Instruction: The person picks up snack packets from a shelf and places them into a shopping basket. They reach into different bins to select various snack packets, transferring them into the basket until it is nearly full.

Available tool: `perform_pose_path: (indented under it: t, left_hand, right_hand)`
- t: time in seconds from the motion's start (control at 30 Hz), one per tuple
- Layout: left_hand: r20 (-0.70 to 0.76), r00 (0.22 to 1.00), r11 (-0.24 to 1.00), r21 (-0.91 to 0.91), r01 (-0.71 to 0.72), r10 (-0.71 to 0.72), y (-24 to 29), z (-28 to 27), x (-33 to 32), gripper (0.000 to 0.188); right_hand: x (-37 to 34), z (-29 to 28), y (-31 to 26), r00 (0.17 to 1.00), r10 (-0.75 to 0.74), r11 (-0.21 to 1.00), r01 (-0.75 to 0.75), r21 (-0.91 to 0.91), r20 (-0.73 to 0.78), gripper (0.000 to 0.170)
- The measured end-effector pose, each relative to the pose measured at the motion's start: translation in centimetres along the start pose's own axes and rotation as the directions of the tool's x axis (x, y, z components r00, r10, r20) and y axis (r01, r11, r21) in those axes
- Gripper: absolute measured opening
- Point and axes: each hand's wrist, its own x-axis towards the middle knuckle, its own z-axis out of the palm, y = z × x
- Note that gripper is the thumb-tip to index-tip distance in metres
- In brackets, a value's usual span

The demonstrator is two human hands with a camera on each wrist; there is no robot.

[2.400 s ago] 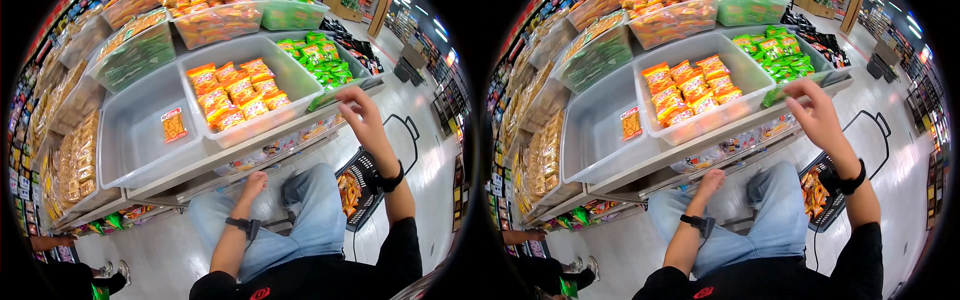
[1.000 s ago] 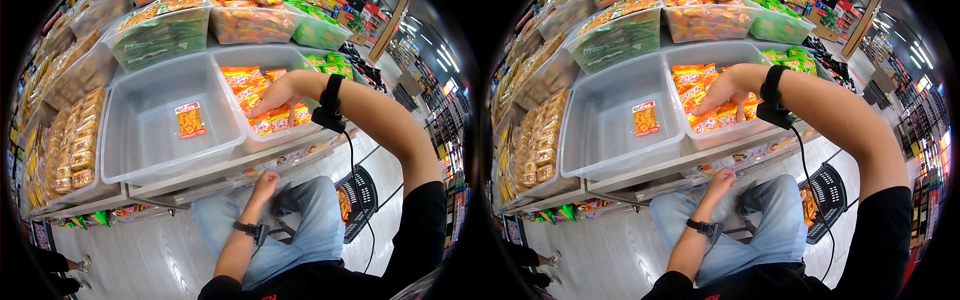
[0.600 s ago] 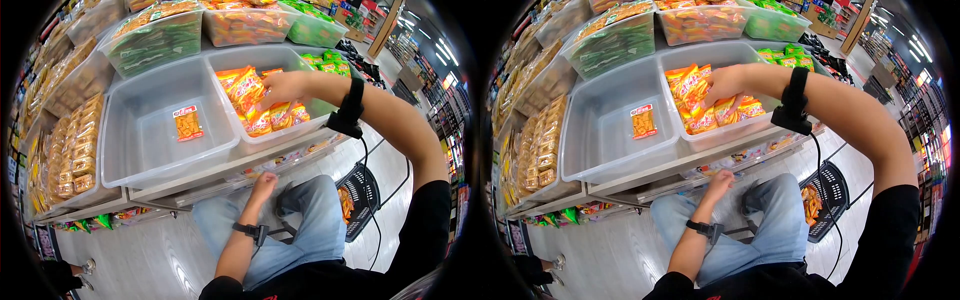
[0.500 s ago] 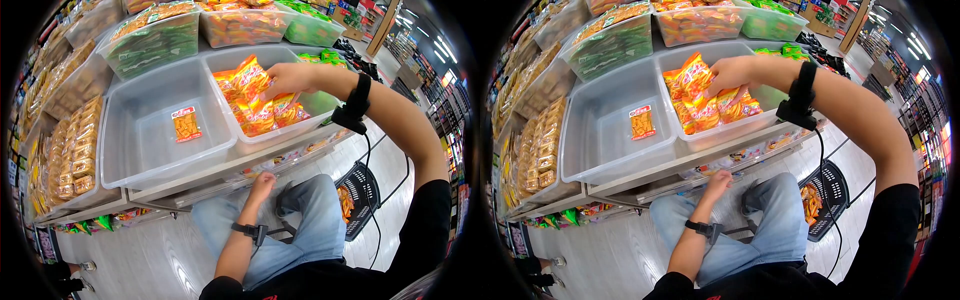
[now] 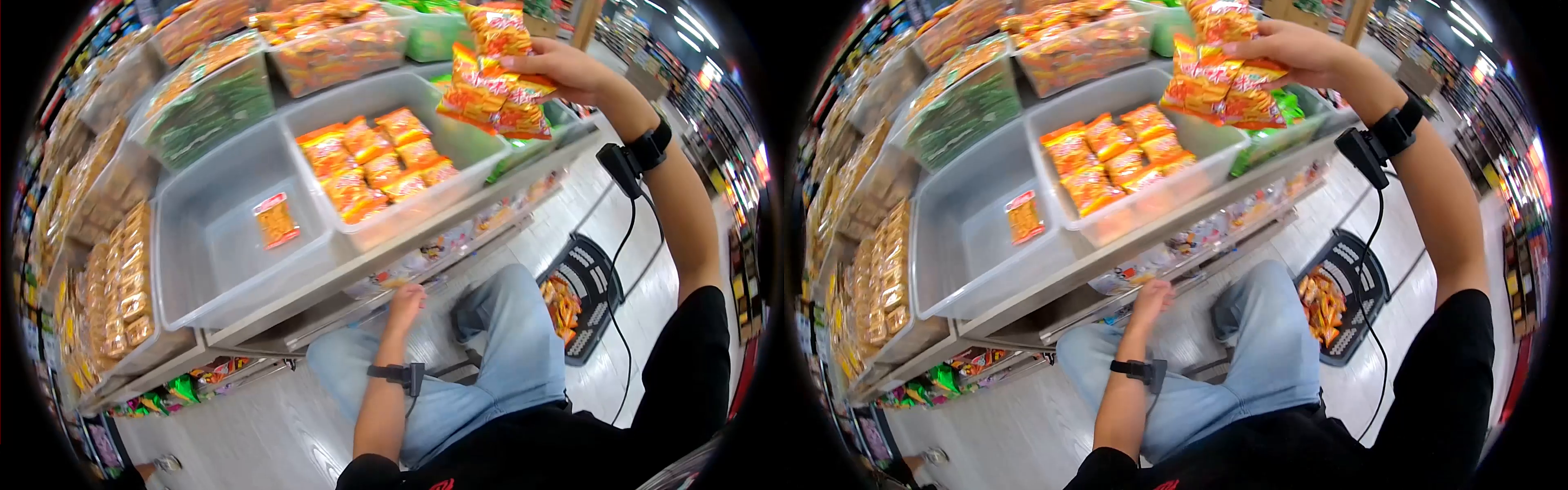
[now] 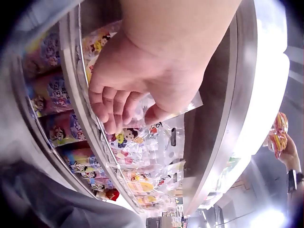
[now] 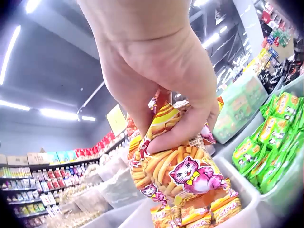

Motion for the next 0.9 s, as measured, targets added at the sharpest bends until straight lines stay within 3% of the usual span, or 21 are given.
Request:
perform_pose_path:
  t: [0.07, 0.1, 0.2, 0.27, 0.4, 0.47, 0.53, 0.67, 0.8, 0.87, 0.9]
  left_hand:
    - [-0.03, 0.999, 1.0, -0.001, 0.022, -0.022, -0.7, 0.0, -0.1, 0.018]
    - [-0.013, 1.0, 1.0, 0.002, 0.023, -0.023, -1.1, -0.3, 0.0, 0.02]
    - [-0.01, 0.997, 0.997, -0.001, 0.08, -0.08, 0.3, -0.2, -1.1, 0.023]
    - [0.027, 0.993, 0.993, 0.02, 0.112, -0.113, 0.7, 0.0, -1.6, 0.024]
    - [0.008, 0.986, 0.985, 0.043, 0.169, -0.169, 1.1, 0.4, -1.7, 0.026]
    - [0.015, 0.984, 0.982, 0.068, 0.178, -0.179, 1.0, 0.5, -1.6, 0.026]
    - [0.014, 0.983, 0.981, 0.08, 0.179, -0.181, 0.9, 0.8, -1.5, 0.029]
    - [-0.011, 0.976, 0.969, 0.116, 0.216, -0.216, 1.1, 1.8, -1.5, 0.029]
    - [0.01, 0.97, 0.966, 0.096, 0.24, -0.243, -0.7, 1.4, -0.9, 0.029]
    - [-0.042, 0.952, 0.945, 0.12, 0.306, -0.303, -1.3, 1.3, -0.5, 0.026]
    - [-0.043, 0.953, 0.945, 0.126, 0.303, -0.3, -1.3, 1.2, -0.5, 0.026]
  right_hand:
    - [-4.5, -2.0, 0.2, 0.993, 0.085, 0.996, -0.085, -0.003, -0.087, 0.044]
    - [-6.9, -3.0, 1.4, 0.989, 0.077, 0.993, -0.064, 0.101, -0.125, 0.045]
    - [-13.6, -6.7, 6.9, 0.977, 0.121, 0.988, -0.102, 0.113, -0.177, 0.046]
    - [-18.3, -6.9, 11.8, 0.943, 0.154, 0.978, -0.102, 0.184, -0.294, 0.046]
    - [-27.3, -7.3, 23.7, 0.775, 0.527, 0.837, -0.399, 0.375, -0.349, 0.048]
    - [-30.7, -4.7, 27.3, 0.714, 0.615, 0.758, -0.416, 0.503, -0.335, 0.044]
    - [-34.2, -3.9, 35.4, 0.595, 0.732, 0.656, -0.483, 0.579, -0.332, 0.039]
    - [-37.9, 1.1, 44.6, 0.386, 0.855, 0.514, -0.548, 0.66, -0.346, 0.034]
    - [-38.7, 6.4, 52.0, 0.238, 0.926, 0.377, -0.541, 0.752, -0.294, 0.032]
    - [-37.7, 8.3, 51.2, 0.133, 0.946, 0.318, -0.552, 0.771, -0.295, 0.036]
    - [-37.8, 9.0, 51.9, 0.135, 0.947, 0.318, -0.547, 0.774, -0.293, 0.036]
